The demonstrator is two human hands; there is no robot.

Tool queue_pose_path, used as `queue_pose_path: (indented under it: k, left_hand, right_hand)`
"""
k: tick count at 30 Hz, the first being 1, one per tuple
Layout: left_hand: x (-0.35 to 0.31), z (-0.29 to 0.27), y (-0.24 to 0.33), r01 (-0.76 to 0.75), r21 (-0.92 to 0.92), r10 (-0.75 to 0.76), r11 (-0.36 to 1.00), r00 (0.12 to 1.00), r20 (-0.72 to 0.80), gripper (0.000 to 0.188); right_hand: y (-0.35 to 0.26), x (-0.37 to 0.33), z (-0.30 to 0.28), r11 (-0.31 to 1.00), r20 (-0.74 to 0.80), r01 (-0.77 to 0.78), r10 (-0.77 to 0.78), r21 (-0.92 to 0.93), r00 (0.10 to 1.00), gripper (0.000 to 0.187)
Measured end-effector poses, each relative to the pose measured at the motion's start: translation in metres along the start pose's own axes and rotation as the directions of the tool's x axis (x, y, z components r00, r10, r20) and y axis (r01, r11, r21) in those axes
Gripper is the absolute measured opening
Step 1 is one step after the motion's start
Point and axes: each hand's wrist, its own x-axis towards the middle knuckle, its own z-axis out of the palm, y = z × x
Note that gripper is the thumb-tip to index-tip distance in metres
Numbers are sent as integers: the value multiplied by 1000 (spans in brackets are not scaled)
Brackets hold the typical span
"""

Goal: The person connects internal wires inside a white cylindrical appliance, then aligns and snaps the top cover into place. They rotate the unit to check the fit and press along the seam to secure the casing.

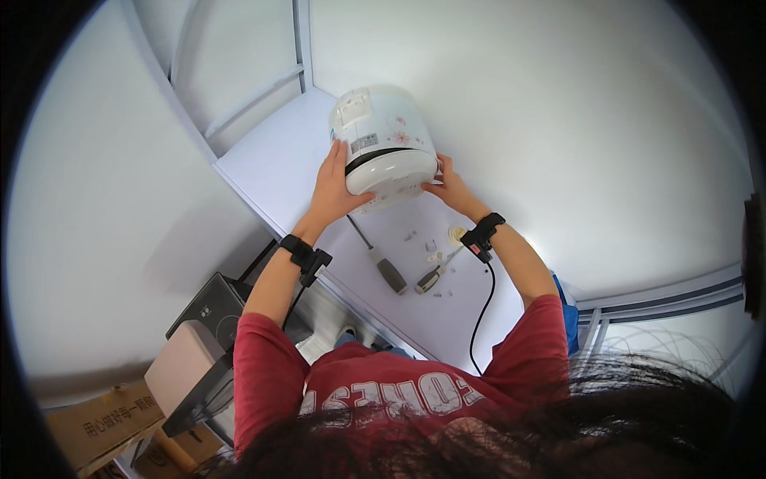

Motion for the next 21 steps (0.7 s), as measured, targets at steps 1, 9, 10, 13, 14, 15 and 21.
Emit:
queue_pose_path:
  k: [1, 9, 10, 13, 14, 15, 21]
  left_hand:
    - [-3, -1, -3, 10, -23, -10, 1000, 1000, 8, 104]
    - [1, 1, -14, 35, -37, -35, 999, 999, -16, 104]
    - [0, 3, -16, 24, -32, -25, 999, 999, -34, 104]
    - [4, 6, -13, 0, -20, 0, 1000, 999, -43, 103]
    - [4, 6, -11, 0, -16, -1, 1000, 999, -39, 103]
    - [5, 7, -10, -23, -21, 22, 1000, 999, -46, 103]
    - [23, 10, -8, -139, -1, 139, 990, 989, -50, 100]
  right_hand:
    - [0, -1, 1, 1000, 0, 0, 0, -3, 1000, 76]
    - [-44, 3, -4, 932, -25, 174, -192, -318, 981, 111]
    - [-63, 6, -2, 919, -15, 202, -220, -338, 975, 112]
    - [-93, 18, -3, 809, 7, 273, -316, -521, 949, 106]
    - [-101, 22, -1, 749, 26, 293, -347, -594, 938, 102]
    - [-108, 23, 1, 679, 79, 310, -349, -665, 934, 98]
    - [-112, 38, 2, 602, 250, 417, -345, -681, 905, 83]
